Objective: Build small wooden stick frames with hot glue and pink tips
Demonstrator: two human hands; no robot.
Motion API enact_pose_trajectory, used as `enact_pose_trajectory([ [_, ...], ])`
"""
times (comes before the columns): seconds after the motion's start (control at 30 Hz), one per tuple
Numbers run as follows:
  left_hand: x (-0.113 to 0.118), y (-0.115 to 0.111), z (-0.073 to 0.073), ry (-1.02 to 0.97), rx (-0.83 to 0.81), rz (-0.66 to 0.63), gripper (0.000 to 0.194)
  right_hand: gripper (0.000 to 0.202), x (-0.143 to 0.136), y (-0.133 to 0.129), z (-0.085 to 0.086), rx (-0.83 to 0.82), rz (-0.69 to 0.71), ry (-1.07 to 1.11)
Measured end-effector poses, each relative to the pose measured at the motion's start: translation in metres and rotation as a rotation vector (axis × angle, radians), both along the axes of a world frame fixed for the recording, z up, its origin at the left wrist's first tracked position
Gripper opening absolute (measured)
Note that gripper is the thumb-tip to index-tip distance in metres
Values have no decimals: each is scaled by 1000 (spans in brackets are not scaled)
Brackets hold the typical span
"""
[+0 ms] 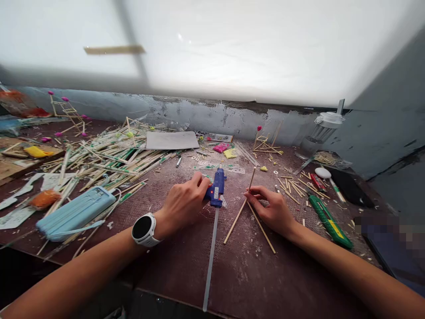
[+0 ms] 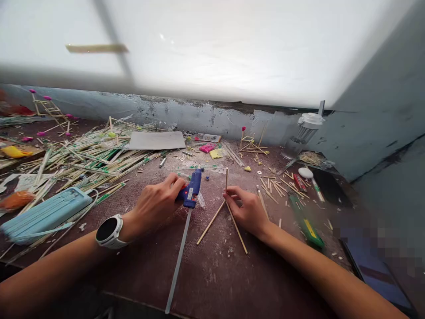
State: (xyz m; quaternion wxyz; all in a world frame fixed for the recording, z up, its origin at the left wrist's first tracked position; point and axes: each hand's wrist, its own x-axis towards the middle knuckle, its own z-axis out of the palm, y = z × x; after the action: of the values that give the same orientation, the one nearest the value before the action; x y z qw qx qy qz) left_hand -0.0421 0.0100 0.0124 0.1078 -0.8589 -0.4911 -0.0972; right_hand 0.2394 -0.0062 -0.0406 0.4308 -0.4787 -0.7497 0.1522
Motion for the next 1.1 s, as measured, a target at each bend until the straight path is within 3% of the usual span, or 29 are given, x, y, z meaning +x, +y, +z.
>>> enact_pose_trajectory([
  [0.17,-2,2,24,194,-85,289,32,18,1,3,-1,-65,-59,22],
  [0.37,-16,15,29,254,-193,399,53,19,2,3,-1,-94,-69,15],
  [0.7,-44,38,14,213,-330,324,78,19,2,5,1,-113,-117,17],
  [0.93,-56,42,19,163,-376,152,61,20,2,6,0,-115,-108,16],
  [1.1,-62,39,26,193,-335,129,54,21,2,6,0,-120,-77,25],
])
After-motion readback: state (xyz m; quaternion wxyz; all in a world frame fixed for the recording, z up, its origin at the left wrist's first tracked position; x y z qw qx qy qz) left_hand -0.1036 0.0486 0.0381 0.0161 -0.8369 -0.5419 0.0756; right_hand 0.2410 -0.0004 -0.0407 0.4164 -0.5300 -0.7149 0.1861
